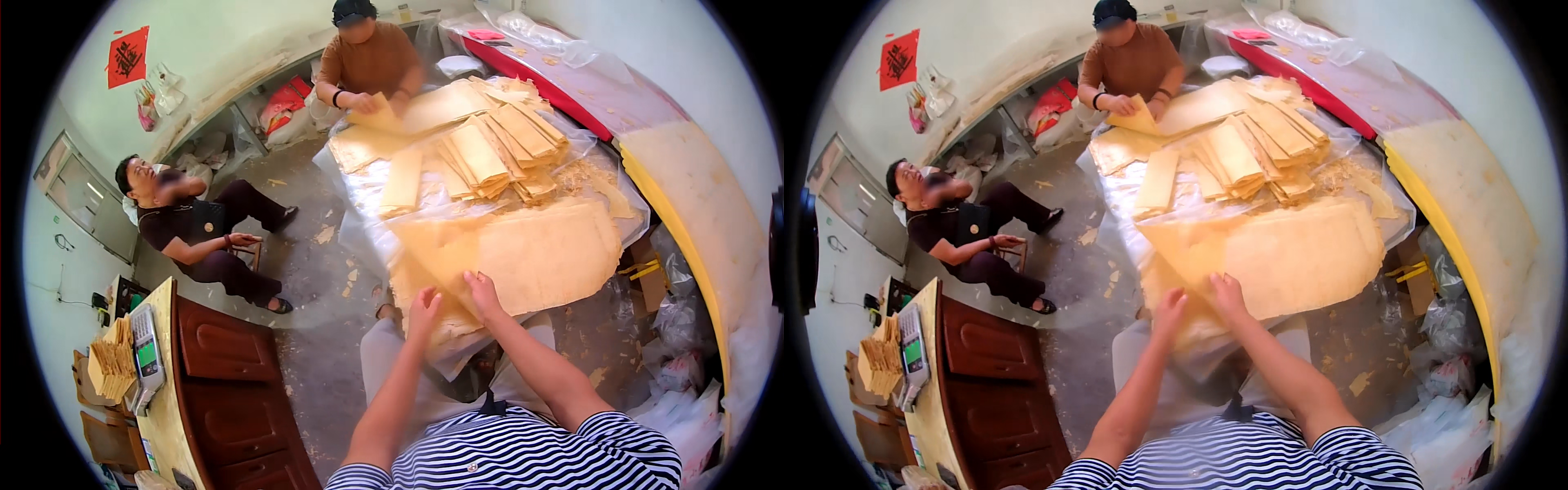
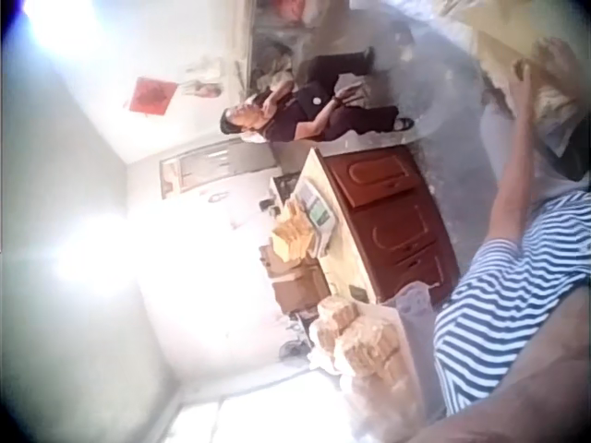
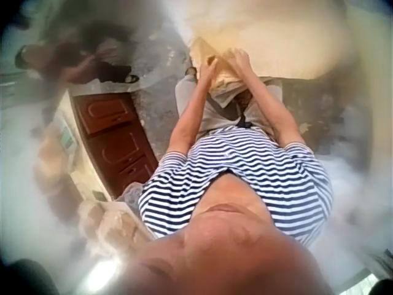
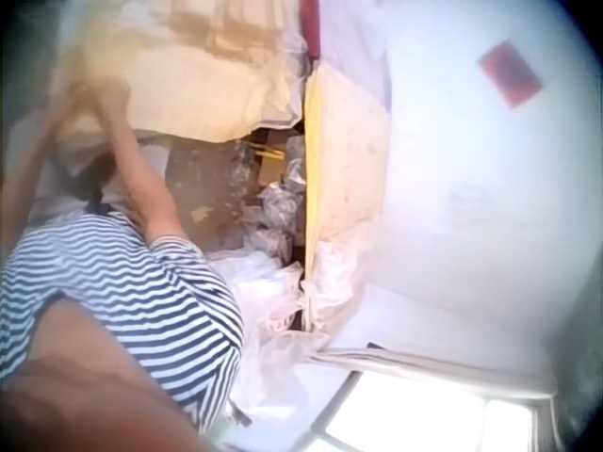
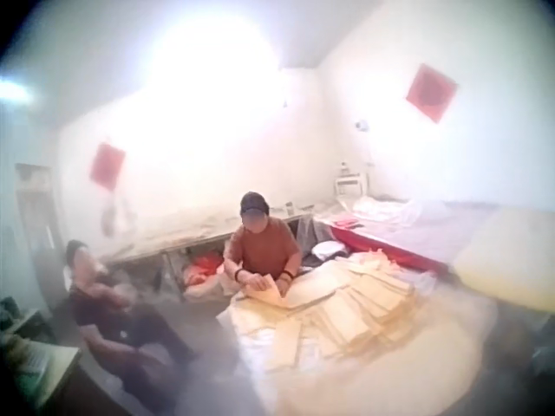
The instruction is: The person handles large tan sheets by folding, smoothing, and stacking them onto a table, eventually moving a finished stack onto a scale.
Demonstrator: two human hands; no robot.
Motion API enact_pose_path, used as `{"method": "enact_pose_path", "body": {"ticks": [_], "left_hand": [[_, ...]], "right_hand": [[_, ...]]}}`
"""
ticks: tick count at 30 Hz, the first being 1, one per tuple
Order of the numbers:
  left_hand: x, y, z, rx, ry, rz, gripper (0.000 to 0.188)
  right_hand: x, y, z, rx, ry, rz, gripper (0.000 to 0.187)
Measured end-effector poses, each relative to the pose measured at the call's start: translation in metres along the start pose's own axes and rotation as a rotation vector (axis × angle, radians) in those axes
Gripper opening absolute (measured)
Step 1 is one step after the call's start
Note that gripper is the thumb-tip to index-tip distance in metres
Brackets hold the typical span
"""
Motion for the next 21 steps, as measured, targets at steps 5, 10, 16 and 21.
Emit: {"method": "enact_pose_path", "body": {"ticks": [5, 10, 16, 21], "left_hand": [[0.033, -0.034, -0.019, 0.063, 0.039, -0.366, 0.070], [0.033, -0.051, -0.036, -0.308, -0.125, -0.545, 0.079], [0.043, -0.049, -0.025, -0.281, -0.191, -0.799, 0.077], [0.054, -0.059, -0.026, -0.272, -0.311, -0.761, 0.072]], "right_hand": [[0.013, 0.048, -0.030, -0.011, 0.090, -0.098, 0.021], [0.017, 0.035, -0.068, -0.220, 0.108, -0.499, 0.020], [-0.057, 0.004, -0.120, 0.096, -0.082, -0.256, 0.027], [-0.170, 0.010, -0.095, 0.091, -0.358, 0.692, 0.029]]}}
Point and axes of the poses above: each hand's wrist, its own z-axis towards the middle knuckle, its own x-axis out of the palm, y = z × x, the point moved 1 cm from there along z, towards the middle knuckle, and after that the axes turned 8 degrees about z, right-handed, at the moved point
